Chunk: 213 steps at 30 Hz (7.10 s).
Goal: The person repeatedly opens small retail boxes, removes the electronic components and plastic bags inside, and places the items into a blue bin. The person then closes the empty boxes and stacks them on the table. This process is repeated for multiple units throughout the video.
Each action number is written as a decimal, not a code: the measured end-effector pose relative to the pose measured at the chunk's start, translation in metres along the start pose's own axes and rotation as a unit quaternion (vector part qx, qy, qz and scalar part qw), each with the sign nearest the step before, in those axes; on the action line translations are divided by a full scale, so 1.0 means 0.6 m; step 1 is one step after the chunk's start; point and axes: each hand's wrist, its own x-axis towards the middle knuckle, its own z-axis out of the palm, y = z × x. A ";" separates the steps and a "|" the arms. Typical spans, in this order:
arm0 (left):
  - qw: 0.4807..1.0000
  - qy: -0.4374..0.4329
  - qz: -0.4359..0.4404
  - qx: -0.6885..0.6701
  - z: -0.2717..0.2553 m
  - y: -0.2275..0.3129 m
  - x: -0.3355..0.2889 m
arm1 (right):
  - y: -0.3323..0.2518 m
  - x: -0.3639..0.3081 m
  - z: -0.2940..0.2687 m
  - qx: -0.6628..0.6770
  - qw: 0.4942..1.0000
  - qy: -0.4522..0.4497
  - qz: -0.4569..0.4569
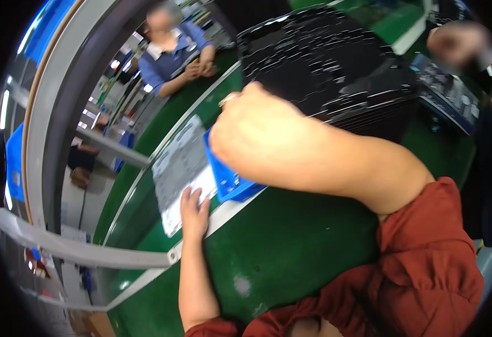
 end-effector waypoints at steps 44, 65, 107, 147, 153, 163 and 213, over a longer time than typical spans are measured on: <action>0.998 -0.026 0.031 -0.041 0.028 0.022 0.029 | 0.008 -0.019 0.010 -0.066 0.996 0.027 -0.049; 0.981 0.134 0.138 0.023 0.004 0.061 0.022 | 0.005 -0.251 -0.055 0.115 0.949 0.293 -0.024; 0.779 -0.165 0.014 -0.605 -0.078 0.356 -0.200 | -0.159 -0.362 -0.018 0.264 0.938 0.226 0.011; 0.804 -0.453 0.126 -0.363 -0.075 0.284 -0.192 | -0.105 -0.334 0.003 0.392 0.891 0.072 -0.216; 0.835 -0.429 0.156 -0.308 -0.083 0.302 -0.198 | -0.127 -0.343 -0.004 0.374 0.904 0.003 -0.208; 0.855 -0.390 0.150 -0.307 -0.073 0.296 -0.215 | -0.136 -0.348 0.007 0.369 0.904 0.073 -0.205; 0.930 -0.185 0.296 -0.112 -0.116 0.354 -0.270 | -0.098 -0.284 0.046 0.373 0.913 -0.051 0.158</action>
